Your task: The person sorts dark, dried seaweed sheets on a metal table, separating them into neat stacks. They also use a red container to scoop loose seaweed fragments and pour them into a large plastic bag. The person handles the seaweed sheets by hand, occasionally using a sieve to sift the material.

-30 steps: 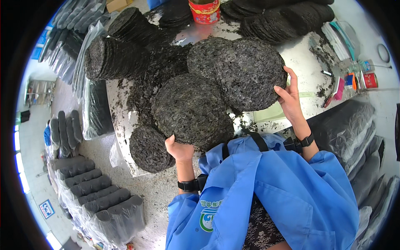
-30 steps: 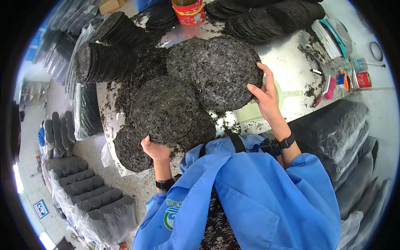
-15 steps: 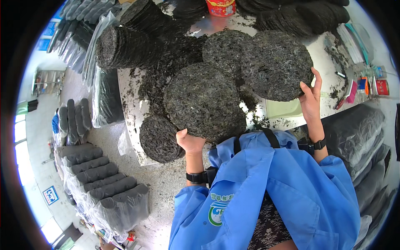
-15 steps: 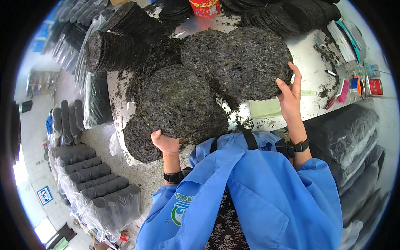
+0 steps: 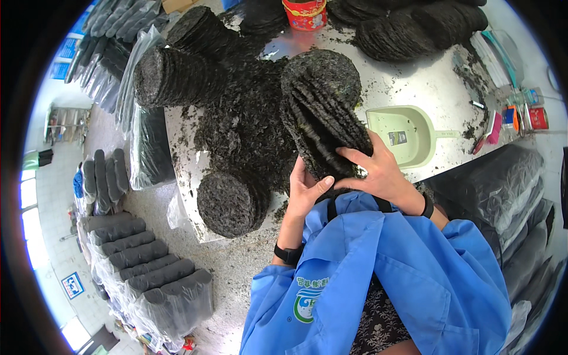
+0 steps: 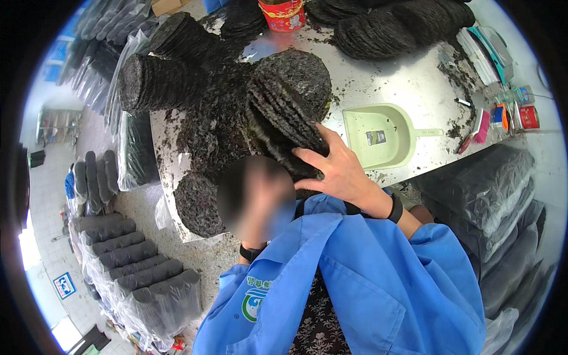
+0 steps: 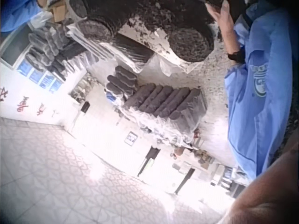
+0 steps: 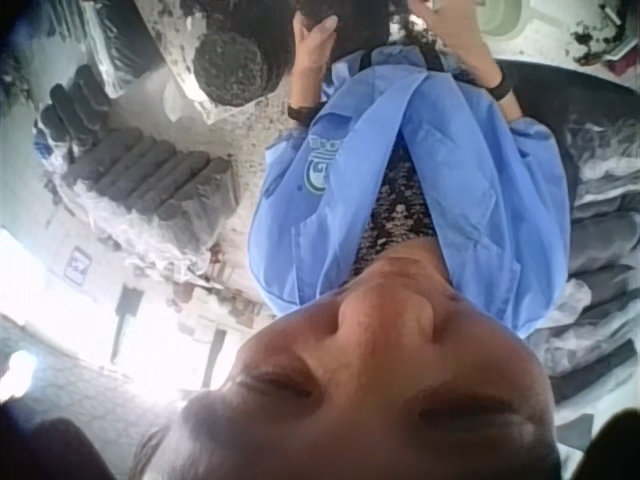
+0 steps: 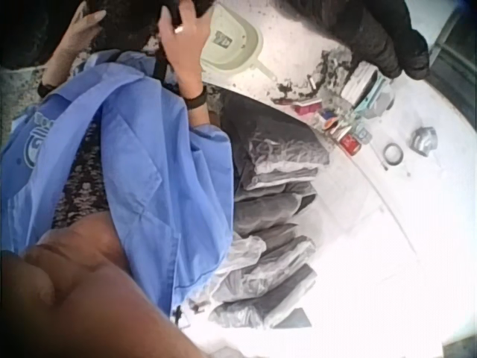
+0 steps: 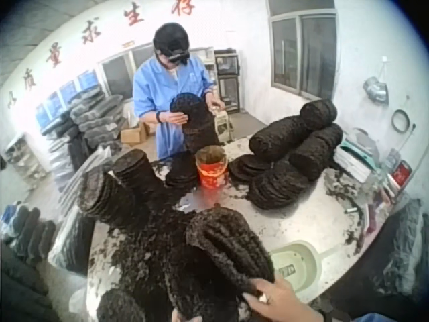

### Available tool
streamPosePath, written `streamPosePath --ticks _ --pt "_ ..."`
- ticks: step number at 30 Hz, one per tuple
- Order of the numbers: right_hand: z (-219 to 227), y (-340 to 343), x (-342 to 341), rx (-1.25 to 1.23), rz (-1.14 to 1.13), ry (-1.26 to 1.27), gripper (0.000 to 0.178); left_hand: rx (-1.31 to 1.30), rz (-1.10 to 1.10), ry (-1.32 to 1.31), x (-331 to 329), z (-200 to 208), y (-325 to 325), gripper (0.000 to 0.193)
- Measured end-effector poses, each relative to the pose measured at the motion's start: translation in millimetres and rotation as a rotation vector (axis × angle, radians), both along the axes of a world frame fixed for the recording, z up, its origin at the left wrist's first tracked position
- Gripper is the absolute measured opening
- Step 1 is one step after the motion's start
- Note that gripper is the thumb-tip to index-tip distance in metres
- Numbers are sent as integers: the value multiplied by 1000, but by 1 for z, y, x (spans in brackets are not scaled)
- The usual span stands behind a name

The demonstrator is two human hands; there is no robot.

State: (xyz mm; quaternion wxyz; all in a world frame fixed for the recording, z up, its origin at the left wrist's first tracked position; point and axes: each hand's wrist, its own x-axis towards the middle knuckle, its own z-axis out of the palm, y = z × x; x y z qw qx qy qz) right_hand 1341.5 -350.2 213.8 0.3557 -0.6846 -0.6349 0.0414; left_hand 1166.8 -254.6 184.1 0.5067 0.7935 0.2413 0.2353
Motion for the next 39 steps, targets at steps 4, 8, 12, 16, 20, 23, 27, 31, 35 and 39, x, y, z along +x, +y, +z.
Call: streamPosePath --ticks 4,8,12,16,20,23,27,31,35,39 --pt "-8 -10 20 -8 -179 151 35 -63 104 -7 -45 -70 7 58" --pt "-19 -24 66 106 -298 911 34 -637 225 -440 -68 -71 20 62" --pt "-22 -34 85 236 -331 1203 39 -1382 297 -892 -67 -55 28 70" --pt "-31 -48 93 232 -326 1326 47 -1353 280 -883 -63 -51 30 71" --pt "-32 -49 92 234 -333 1311 52 -1354 289 -888 -65 -58 31 71" --pt "-23 -42 86 286 -359 1267 53 -1364 262 -879 -61 -51 30 71" --pt "-17 -46 87 147 -370 938 56 -1310 276 -809 -64 -68 26 70" --pt "-12 -34 66 73 -321 487 17 -1053 262 -649 -40 -75 13 68" --pt "7 -9 18 -24 -102 123 33 -816 156 -472 7 -35 0 72" --pt "11 0 1 53 -55 -19 50 -823 20 -506 13 -27 6 73"
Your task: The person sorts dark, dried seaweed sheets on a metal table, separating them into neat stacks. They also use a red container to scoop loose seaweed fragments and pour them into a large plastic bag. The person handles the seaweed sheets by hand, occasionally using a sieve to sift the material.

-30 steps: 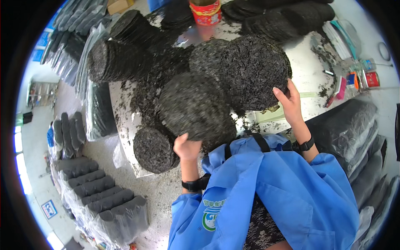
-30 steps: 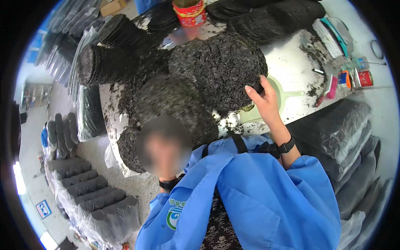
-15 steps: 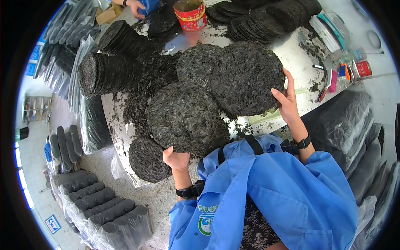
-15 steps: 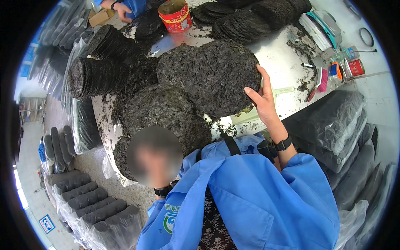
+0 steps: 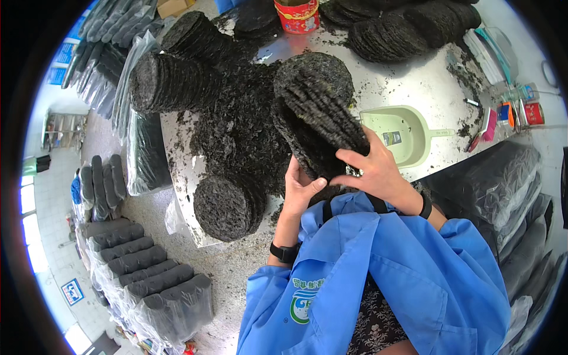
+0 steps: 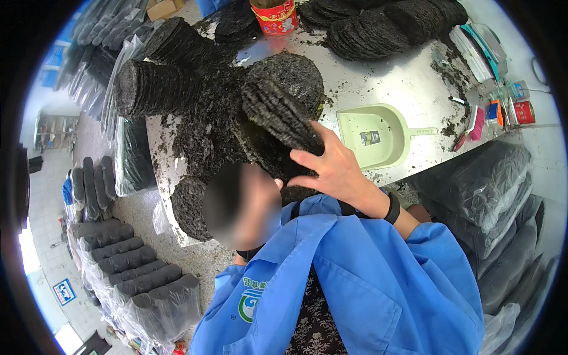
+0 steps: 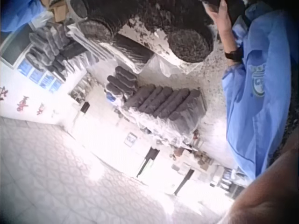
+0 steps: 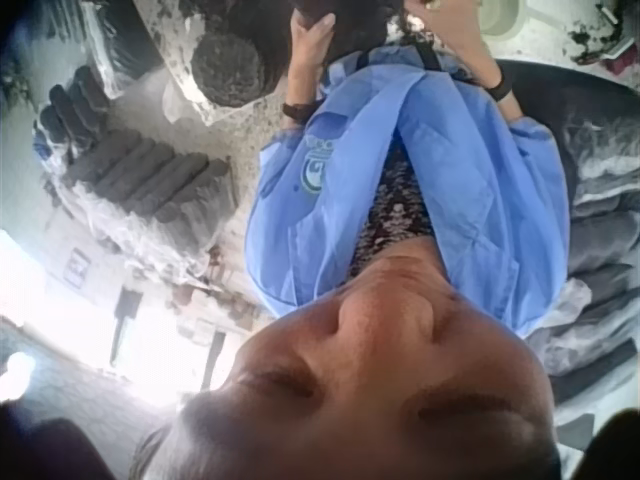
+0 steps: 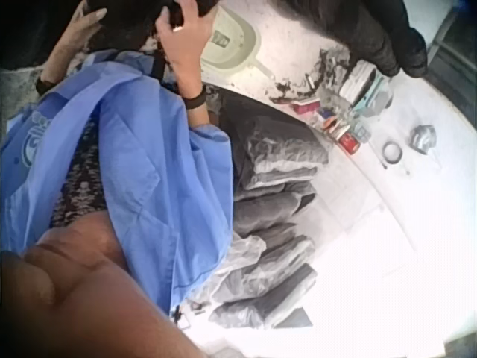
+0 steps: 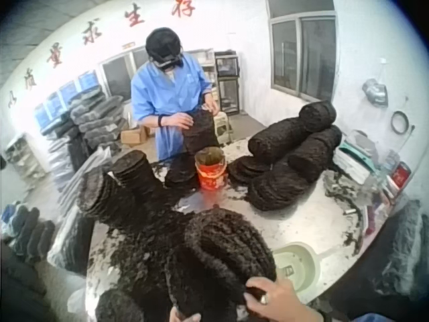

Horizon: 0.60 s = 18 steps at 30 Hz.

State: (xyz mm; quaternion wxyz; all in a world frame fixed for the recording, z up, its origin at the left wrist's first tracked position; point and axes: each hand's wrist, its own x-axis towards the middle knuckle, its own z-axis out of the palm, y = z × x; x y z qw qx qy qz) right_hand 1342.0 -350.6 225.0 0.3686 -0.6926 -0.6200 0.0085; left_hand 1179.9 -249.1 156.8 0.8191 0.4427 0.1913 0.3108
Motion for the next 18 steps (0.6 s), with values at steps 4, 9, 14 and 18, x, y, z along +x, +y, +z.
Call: streamPosePath --ticks 4,9,14,18 --pt "-13 -9 24 -26 -132 160 28 -98 83 72 -27 -30 2 60" --pt "-26 -27 66 79 -336 590 22 -492 229 -146 -52 -13 14 53" --pt "-32 -49 93 240 -346 1038 26 -452 356 -104 -79 -33 30 45" --pt "-38 -59 101 236 -402 1002 27 -176 527 -19 -70 -21 26 37"
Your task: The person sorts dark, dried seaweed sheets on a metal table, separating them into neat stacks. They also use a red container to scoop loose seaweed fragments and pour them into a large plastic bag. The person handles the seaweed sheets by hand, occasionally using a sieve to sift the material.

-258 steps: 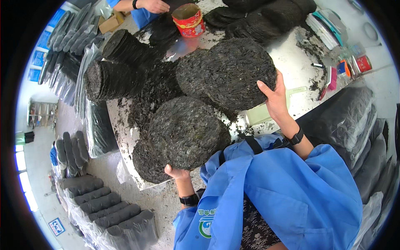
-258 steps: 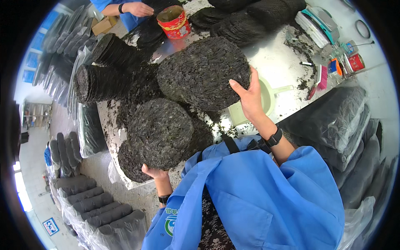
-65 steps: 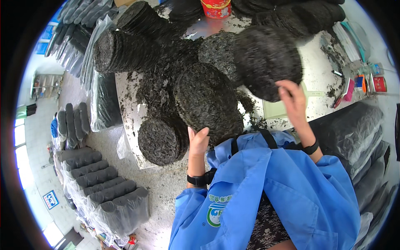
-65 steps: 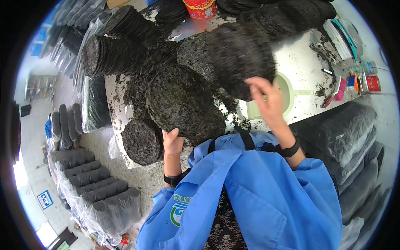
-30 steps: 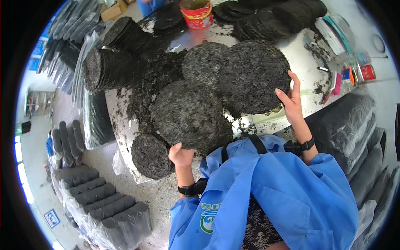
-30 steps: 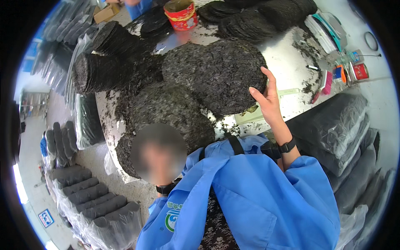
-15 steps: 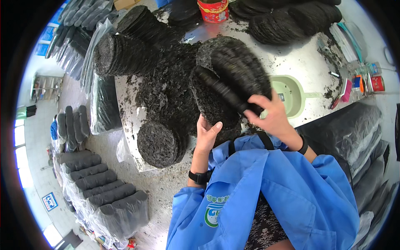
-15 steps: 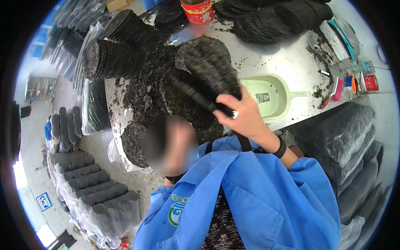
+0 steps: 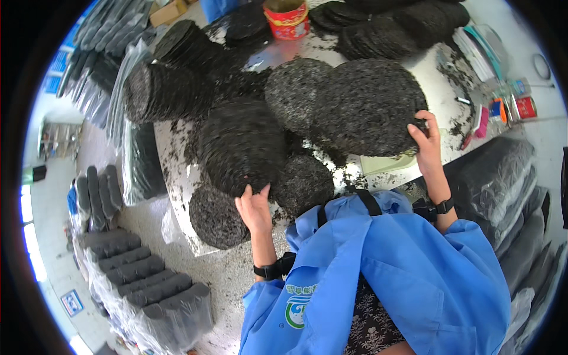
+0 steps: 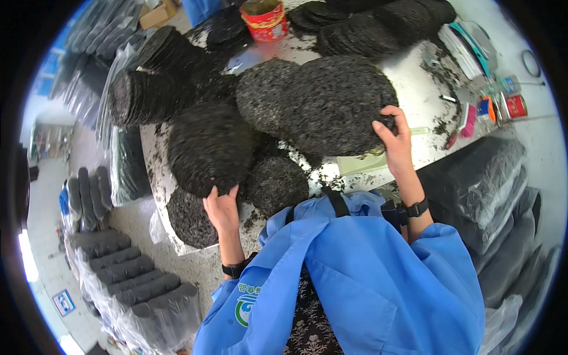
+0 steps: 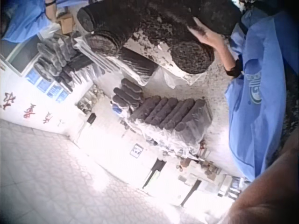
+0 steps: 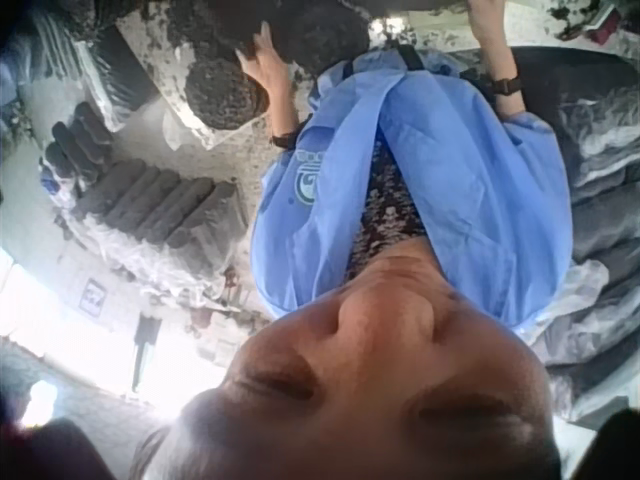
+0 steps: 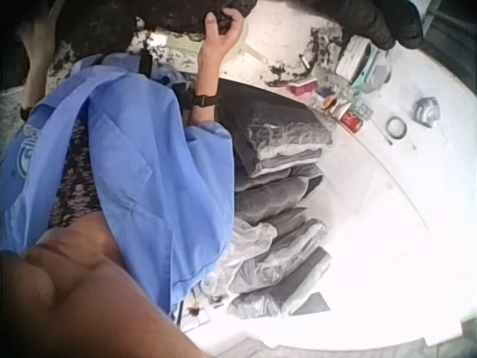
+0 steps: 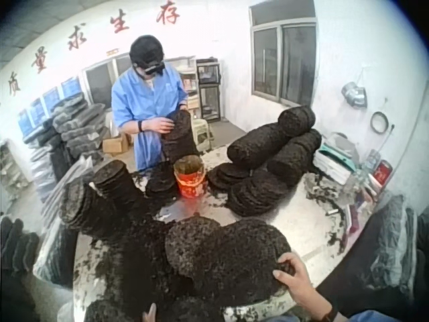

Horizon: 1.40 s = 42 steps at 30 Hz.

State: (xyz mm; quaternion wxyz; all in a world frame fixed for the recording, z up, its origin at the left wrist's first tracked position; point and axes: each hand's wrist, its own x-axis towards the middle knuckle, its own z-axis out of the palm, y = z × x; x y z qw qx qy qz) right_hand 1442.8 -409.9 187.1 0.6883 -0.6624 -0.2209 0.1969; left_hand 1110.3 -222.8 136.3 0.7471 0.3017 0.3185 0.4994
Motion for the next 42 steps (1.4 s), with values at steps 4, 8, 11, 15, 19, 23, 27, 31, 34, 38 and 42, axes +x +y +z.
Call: streamPosePath --ticks 4,8,11,15,19,23,27,31,34,38,42 --pt "2 6 -16 -77 67 -40 28 356 -3 632 0 -28 1 32" --pt "-8 12 -32 -46 113 42 29 1041 -82 672 60 56 -19 41" --pt "-9 12 -32 -19 134 52 30 604 38 428 58 43 -20 35" --pt "1 -3 -22 226 257 379 32 63 161 88 50 47 -15 28" --pt "-3 2 -32 299 305 487 37 -330 -204 8 35 18 -18 40" --pt "-6 21 -52 91 440 346 46 -529 -477 -465 53 -1 -41 41" --pt "20 27 -61 -89 385 112 90 -517 -505 -274 55 -5 -42 44" --pt "42 29 -61 21 497 319 94 -472 -518 -82 36 8 -55 47" --pt "37 33 -65 -188 447 123 89 -432 -491 13 20 17 -61 49" --pt "44 34 -62 -181 460 147 82 -378 -346 -67 10 45 -45 68" --pt "34 36 -60 -221 434 -94 81 -355 -263 60 17 60 -50 84"
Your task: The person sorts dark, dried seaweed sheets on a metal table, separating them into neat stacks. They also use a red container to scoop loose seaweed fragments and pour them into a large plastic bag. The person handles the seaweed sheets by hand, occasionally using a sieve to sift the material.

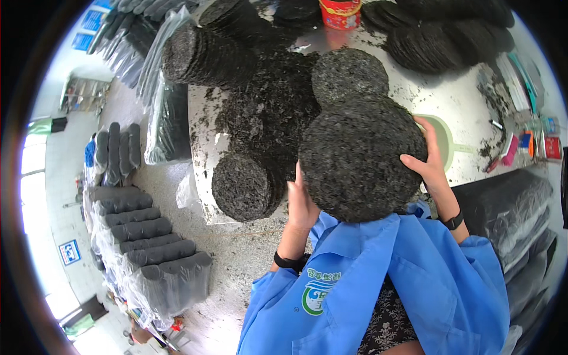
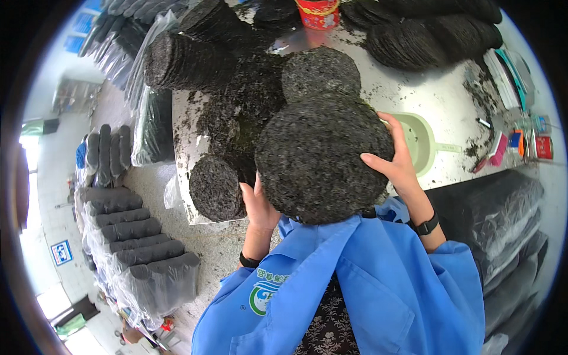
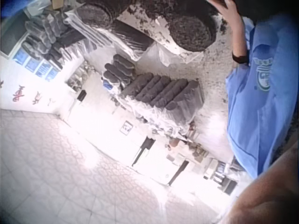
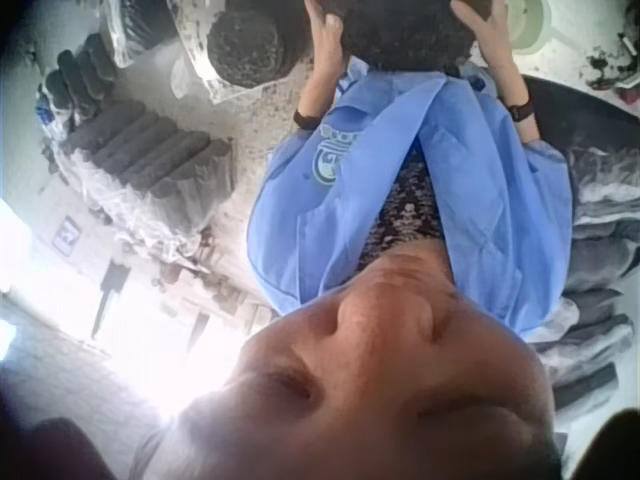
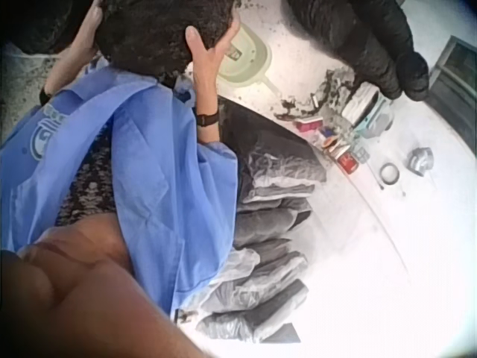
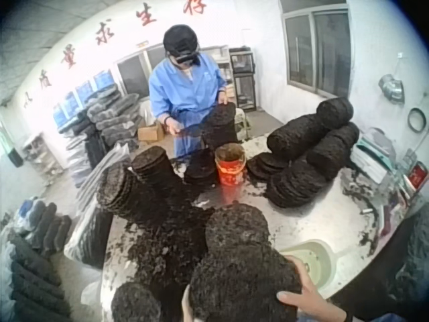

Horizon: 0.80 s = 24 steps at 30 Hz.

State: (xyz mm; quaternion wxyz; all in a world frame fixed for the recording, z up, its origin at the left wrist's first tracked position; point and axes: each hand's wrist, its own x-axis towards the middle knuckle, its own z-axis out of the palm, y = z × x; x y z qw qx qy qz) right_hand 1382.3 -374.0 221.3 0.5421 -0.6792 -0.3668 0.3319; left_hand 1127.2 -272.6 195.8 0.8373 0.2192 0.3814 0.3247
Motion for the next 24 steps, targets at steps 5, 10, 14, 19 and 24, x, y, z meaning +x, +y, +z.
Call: streamPosePath --ticks 5,10,14,19,24 --pt "-6 1 -18 79 -40 87 78 514 -76 161 20 -13 6 82" --pt "-26 4 -8 95 -91 219 65 424 -79 -1 28 1 8 88" --pt "-24 5 -3 27 -71 -537 64 425 -63 121 39 20 7 101" --pt "6 26 -32 372 279 -825 22 463 -120 179 48 7 -2 99" --pt "-7 33 -38 392 414 -848 19 526 -187 262 49 7 -5 98"
